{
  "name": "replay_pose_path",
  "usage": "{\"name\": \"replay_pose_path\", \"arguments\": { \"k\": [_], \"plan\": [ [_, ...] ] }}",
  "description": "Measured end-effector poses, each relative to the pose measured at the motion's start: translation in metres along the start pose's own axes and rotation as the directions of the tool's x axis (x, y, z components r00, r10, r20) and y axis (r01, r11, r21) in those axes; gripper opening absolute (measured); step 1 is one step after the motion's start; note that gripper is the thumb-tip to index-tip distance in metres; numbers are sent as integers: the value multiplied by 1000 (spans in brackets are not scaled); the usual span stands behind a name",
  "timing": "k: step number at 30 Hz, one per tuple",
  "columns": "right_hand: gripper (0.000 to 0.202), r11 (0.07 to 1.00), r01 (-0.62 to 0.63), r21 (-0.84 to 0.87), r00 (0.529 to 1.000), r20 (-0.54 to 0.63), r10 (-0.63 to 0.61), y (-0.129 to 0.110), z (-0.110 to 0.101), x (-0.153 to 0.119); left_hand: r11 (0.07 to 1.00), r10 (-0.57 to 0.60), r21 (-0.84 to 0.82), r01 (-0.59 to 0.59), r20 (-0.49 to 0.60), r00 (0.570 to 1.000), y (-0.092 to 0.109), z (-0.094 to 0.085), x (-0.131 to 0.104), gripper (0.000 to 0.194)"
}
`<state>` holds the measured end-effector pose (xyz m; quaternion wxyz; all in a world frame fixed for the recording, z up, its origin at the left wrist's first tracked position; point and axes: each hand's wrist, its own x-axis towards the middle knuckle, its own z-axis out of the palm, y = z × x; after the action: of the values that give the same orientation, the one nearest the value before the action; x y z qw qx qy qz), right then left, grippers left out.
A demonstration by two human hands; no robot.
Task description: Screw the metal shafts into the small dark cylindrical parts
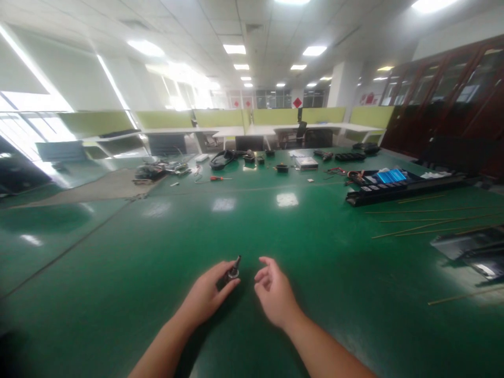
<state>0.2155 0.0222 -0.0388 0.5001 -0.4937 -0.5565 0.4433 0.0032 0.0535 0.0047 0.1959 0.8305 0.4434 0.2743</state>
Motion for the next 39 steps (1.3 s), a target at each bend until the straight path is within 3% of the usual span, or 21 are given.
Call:
{"name": "replay_pose_path", "arguments": {
  "k": [7,11,15,24,32,39],
  "plan": [
    [59,999,23,-30,1000,-2,-23,-1,5,-6,987,-84,-138,87,23,996,-7,10,-3,49],
    [58,999,23,-39,1000,14,-22,-4,2,-6,991,-33,-131,35,20,999,-3,13,-2,35],
    [58,998,17,-58,1000,13,-16,-7,1,-7,993,21,-118,-10,92,995,3,11,-1,23],
    [35,987,14,-161,999,52,-6,-14,1,-8,985,71,-166,-48,135,988,13,5,1,22],
    [39,989,9,-145,999,40,-3,-18,2,-8,977,85,-204,-56,138,987,15,3,0,24],
    [29,981,17,-195,998,67,-3,-26,1,-10,973,89,-222,-68,87,992,14,6,-1,22]
  ]
}}
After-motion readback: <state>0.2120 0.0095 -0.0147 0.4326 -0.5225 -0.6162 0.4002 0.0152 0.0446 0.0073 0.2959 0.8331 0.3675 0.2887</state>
